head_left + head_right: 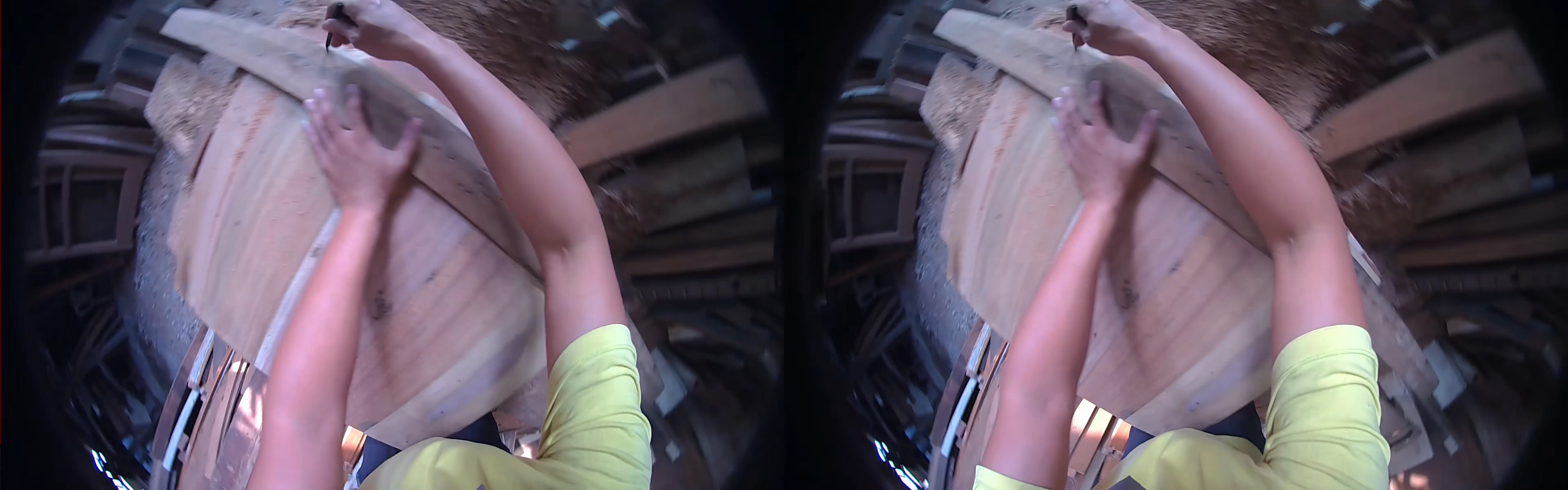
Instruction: The person marks a curved line on a wooden board using a template and a pencil, then draws a straight guide line with a square ruler. They secure the board with a support beam and use a circular saw to cut along the marked line.
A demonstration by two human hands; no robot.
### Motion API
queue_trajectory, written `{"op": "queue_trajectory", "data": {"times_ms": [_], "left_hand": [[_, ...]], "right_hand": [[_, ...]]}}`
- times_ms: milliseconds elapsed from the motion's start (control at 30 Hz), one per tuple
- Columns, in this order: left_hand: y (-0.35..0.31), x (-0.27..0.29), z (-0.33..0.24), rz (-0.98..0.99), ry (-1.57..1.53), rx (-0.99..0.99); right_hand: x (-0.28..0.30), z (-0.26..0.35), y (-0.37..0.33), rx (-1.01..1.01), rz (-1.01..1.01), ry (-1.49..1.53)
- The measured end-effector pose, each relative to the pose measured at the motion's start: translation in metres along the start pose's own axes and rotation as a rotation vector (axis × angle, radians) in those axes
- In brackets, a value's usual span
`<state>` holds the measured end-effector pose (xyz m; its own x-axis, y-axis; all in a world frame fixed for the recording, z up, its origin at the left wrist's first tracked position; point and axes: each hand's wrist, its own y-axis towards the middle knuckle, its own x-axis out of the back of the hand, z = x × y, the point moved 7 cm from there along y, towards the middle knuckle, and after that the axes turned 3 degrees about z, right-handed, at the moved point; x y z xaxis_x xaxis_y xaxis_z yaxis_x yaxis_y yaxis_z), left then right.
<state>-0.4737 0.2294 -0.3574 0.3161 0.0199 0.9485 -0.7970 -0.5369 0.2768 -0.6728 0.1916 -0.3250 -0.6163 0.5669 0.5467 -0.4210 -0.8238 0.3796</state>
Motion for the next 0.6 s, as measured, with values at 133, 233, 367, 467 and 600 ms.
{"op": "queue_trajectory", "data": {"times_ms": [133,233,367,467,600], "left_hand": [[0.001,-0.007,-0.006,0.019,0.060,-0.014],[-0.002,-0.014,-0.005,0.014,0.072,-0.011],[-0.001,-0.016,0.001,0.013,0.086,-0.019],[-0.002,-0.020,0.002,0.006,0.058,-0.038],[0.003,-0.023,0.019,0.001,0.015,-0.039]], "right_hand": [[0.085,0.022,-0.147,-0.225,0.171,-0.024],[0.153,0.068,-0.287,-0.499,0.111,-0.003],[0.212,0.098,-0.466,-0.875,-0.044,-0.024],[0.236,0.124,-0.545,-0.931,-0.308,0.050],[0.263,0.146,-0.644,-1.002,-0.629,-0.172]]}}
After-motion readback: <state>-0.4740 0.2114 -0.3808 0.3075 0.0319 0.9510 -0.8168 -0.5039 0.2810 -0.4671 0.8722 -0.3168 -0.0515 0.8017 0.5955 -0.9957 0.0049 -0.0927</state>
